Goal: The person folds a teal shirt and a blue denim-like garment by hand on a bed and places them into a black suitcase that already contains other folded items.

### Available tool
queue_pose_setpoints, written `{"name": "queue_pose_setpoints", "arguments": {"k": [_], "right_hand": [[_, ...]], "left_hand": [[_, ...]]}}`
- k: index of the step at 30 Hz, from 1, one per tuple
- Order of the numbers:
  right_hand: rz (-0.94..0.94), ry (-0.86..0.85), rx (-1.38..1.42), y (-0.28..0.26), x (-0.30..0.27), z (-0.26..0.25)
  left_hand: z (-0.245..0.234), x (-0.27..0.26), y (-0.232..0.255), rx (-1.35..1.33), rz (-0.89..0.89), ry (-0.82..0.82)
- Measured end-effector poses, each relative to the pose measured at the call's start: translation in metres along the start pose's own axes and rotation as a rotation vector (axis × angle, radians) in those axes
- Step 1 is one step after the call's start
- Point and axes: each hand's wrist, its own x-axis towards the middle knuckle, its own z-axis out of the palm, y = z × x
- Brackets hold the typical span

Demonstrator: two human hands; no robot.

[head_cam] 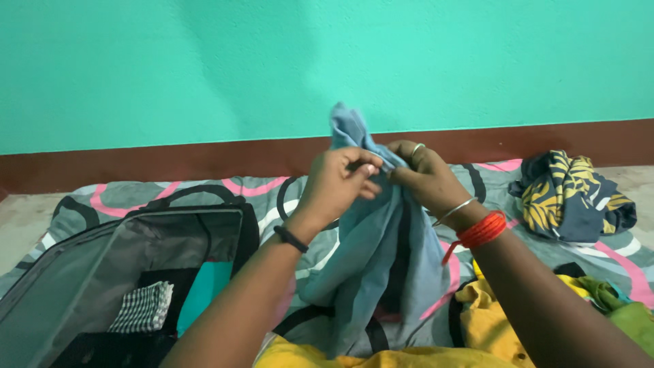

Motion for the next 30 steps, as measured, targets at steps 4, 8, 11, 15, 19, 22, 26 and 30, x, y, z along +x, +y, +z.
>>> {"name": "queue_pose_setpoints", "arguments": {"k": [4, 8, 11, 15, 19, 22, 26, 30], "right_hand": [[-0.064, -0.126, 0.082, -0.011, 0.003, -0.013], [-0.061, -0.241, 0.120, -0.024, -0.001, -0.025], [-0.088, -0.123, -0.026, -0.022, -0.011, -0.033], [-0.302, 0.291, -0.187, 0.011, -0.037, -0.009], [-0.597, 0.457, -0.670, 0.047, -0.081, 0.009], [-0.410, 0.376, -0.887, 0.066, -0.105, 0.011], [-0.124, 0.552, -1.207, 0.078, -0.101, 0.007], [-0.134, 0.598, -0.781, 0.075, -0.085, 0.015]], "left_hand": [[0.005, -0.012, 0.032, 0.743, 0.647, 0.156], [0.005, -0.003, 0.056, 1.263, 1.093, 0.344], [-0.009, 0.020, 0.055, 1.351, 0.955, 0.017], [-0.023, 0.046, 0.063, 1.386, 0.888, -0.072], [-0.026, 0.058, 0.084, 1.390, 0.967, 0.019], [-0.025, 0.065, 0.101, 1.517, 0.847, 0.048], [-0.029, 0.068, 0.120, 1.539, 0.831, 0.127], [-0.023, 0.069, 0.132, 1.530, 0.802, 0.205]]}}
